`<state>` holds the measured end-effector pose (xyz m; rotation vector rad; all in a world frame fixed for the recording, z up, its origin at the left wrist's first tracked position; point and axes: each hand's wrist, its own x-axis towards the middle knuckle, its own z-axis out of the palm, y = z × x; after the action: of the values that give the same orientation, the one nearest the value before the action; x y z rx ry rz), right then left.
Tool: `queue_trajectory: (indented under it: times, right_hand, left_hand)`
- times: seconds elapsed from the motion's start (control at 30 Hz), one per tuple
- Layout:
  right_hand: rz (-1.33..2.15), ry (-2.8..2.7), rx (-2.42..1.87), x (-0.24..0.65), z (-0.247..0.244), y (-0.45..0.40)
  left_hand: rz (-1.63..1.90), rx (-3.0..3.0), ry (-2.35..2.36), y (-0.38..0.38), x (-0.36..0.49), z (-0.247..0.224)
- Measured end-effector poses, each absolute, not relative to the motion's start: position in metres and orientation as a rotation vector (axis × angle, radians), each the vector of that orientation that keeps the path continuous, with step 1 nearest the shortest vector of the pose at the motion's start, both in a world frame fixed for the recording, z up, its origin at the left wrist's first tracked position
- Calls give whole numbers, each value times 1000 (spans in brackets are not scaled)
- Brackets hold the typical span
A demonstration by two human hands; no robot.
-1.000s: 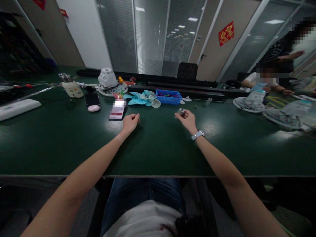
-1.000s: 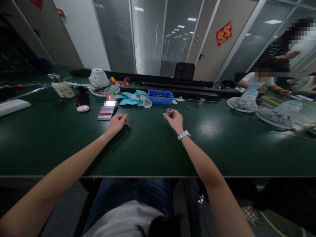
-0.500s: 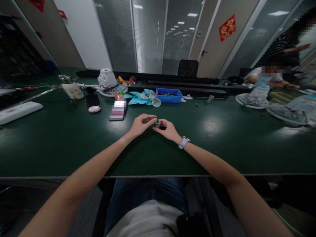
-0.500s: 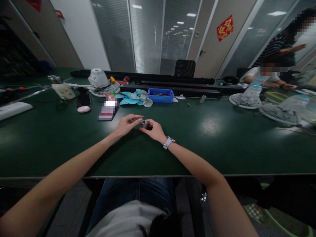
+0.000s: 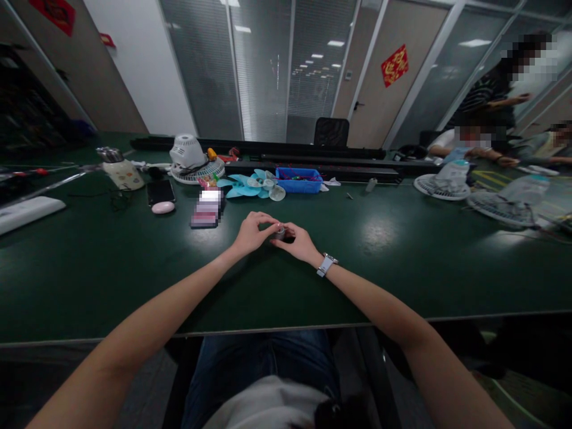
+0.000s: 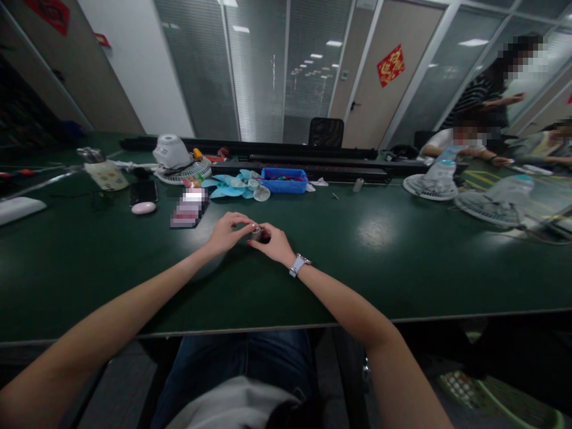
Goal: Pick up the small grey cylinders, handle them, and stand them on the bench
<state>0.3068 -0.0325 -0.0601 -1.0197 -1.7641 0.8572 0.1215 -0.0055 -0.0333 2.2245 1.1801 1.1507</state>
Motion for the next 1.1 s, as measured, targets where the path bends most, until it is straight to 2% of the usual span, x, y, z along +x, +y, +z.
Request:
queue_trajectory:
  times: [0.13, 0.27, 0.57, 0.73, 0.9, 1.03, 1.1]
  right_hand:
    - [895, -1740, -1007, 305, -60, -35]
    - [832, -1701, -1034, 325, -56, -28]
    - [93, -1252, -1536, 511, -49, 29]
    - [-42, -1049, -1839, 566, -62, 25]
    - [-34, -979, -1957, 565, -63, 19]
    - [-471, -947, -1839, 516, -39, 9]
    - [-504, -1171, -1685, 472, -29, 1]
  left_hand:
    - [1182, 2167, 1231, -6, 111, -35]
    - [997, 2253, 1299, -5, 94, -46]
    - [736, 2415, 1325, 0, 90, -60]
    - [729, 2343, 1334, -1, 92, -58]
    - [913, 2114, 1407, -2, 93, -59]
    - [1024, 1998, 1464, -1, 94, -59]
    - [1054, 1956, 1484, -1, 95, -58]
